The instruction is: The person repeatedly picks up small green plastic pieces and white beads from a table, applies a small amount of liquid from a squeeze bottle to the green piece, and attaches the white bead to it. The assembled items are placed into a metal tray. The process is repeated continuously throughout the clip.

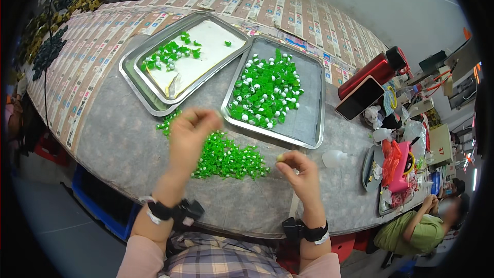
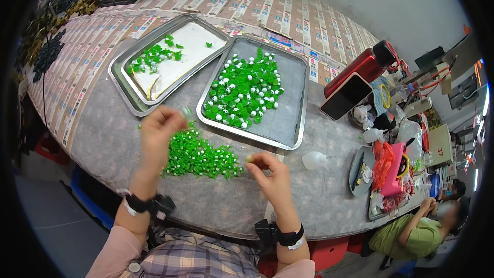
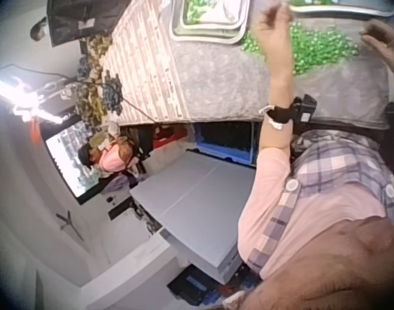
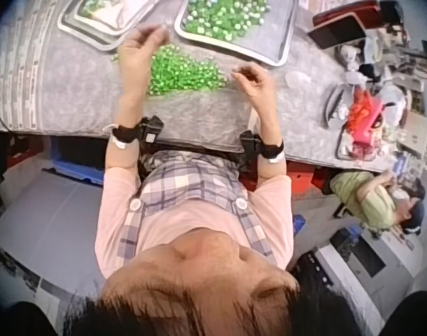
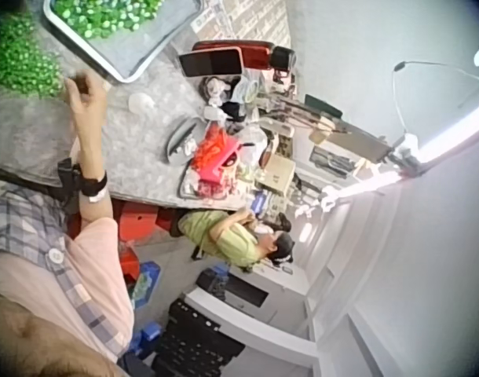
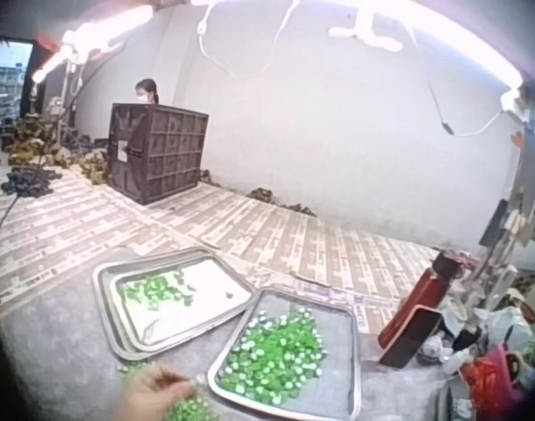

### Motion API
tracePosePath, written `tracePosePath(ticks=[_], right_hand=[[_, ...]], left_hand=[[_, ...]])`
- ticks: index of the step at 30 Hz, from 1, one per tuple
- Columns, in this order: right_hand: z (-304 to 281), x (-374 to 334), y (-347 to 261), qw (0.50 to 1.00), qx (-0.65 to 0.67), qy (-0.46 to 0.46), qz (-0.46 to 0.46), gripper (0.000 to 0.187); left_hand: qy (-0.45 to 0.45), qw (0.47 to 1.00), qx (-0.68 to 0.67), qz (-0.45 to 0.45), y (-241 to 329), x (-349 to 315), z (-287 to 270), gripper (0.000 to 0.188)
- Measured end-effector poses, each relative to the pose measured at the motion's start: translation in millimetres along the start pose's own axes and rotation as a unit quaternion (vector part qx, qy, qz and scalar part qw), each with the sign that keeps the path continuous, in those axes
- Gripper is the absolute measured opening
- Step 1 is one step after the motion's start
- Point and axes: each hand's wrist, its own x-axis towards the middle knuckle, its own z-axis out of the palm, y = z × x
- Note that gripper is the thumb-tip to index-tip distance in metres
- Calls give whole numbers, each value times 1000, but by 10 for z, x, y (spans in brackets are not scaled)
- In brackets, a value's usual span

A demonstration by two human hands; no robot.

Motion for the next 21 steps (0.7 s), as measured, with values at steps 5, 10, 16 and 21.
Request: tracePosePath(ticks=[5,10,16,21], right_hand=[[14,-40,-62,979,-195,-25,-49,13],[88,-25,-81,946,-282,-63,-146,12],[89,-17,-8,950,-279,-61,-130,10],[63,-81,-14,984,-159,-50,-62,9]], left_hand=[[85,984,63,146,133,282,-188,32],[-45,997,-51,-22,53,-103,-19,26],[-191,961,-96,-175,-172,-484,270,22],[-228,952,-32,-204,-194,-559,316,25]])
